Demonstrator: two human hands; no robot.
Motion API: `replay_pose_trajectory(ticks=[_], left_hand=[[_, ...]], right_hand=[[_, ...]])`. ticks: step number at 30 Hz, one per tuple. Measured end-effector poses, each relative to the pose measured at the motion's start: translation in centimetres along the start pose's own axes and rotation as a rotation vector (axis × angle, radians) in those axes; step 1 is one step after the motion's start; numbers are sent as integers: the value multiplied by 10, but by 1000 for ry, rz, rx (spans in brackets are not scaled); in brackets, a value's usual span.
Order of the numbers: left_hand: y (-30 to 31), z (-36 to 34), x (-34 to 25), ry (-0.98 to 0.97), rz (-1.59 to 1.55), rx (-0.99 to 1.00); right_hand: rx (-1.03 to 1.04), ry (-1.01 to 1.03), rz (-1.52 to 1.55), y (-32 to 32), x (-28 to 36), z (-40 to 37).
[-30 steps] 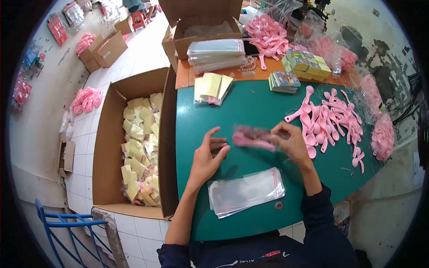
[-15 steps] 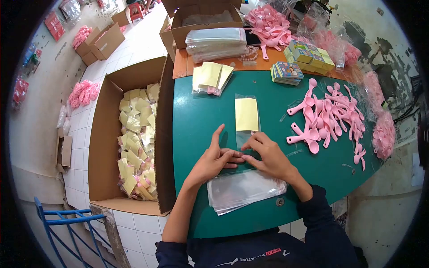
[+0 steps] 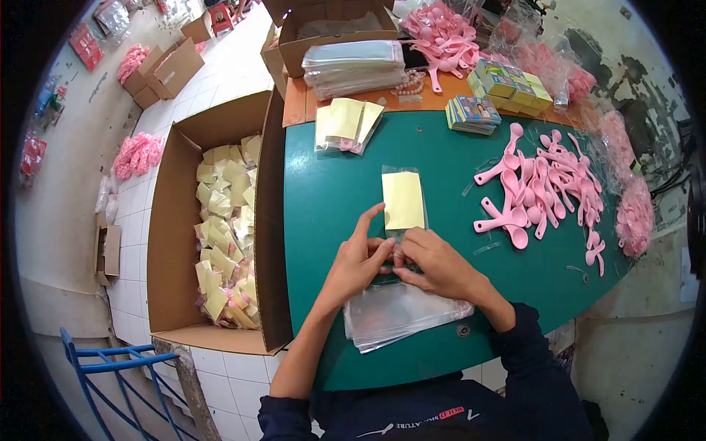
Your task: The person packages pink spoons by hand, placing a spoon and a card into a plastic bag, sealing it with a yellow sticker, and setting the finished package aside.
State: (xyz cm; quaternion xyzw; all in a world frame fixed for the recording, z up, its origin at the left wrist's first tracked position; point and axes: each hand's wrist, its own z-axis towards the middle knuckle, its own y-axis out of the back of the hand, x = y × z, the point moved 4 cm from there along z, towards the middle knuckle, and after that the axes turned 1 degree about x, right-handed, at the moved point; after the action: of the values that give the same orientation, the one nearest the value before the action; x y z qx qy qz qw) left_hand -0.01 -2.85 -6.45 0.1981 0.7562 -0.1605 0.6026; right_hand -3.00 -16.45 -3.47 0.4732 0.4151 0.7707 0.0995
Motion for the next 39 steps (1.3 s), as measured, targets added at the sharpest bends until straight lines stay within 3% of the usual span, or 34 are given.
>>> replay_pose_trajectory(ticks=[4,7,8,9,10,11,12,14,16,18,19,20,22,25,29,35,38,39], left_hand=[[4,5,2,-89,70,-151],[9,4,1,-20,-20,-170],[10,4,1,13,-75,-151],[10,4,2,17,-62,-132],[11,5,3,20,-47,-115],[11,5,4,20,-31,-99],[11,4,5,31,-68,-76],[9,4,5,51,-140,-31],[10,8,8,33,-184,-13],[8,6,9,36,-252,-10],[6,6,6,37,-301,-20],[6,5,2,38,-351,-30],[4,1,-2,29,-406,-6],[6,0,-2,31,-401,23],[6,2,-1,58,-329,63],[3,1,-2,34,-257,99],[6,1,-6,45,-271,111],[8,2,-8,-18,-134,42]], right_hand=[[216,79,112,8,3,-5],[444,-87,472,50,-9,-22],[304,-45,497,78,-25,-31],[178,-161,602,113,-48,-48],[-11,-442,479,152,-81,-68],[-157,-422,196,193,-121,-87],[-336,-825,-341,218,-151,-120],[-582,-977,-768,228,-160,-138],[-693,-544,-481,204,-148,-127],[-427,-231,-214,129,-99,-78],[-256,-300,71,90,-50,-46],[-129,-271,-11,63,-30,-31],[-211,-156,-69,27,-15,-17],[-329,-84,-165,23,-22,-10],[-413,-168,115,17,-33,-12],[-489,-247,93,20,-34,-13],[-468,-183,95,20,-36,-13],[-457,-189,161,20,-38,-12]])
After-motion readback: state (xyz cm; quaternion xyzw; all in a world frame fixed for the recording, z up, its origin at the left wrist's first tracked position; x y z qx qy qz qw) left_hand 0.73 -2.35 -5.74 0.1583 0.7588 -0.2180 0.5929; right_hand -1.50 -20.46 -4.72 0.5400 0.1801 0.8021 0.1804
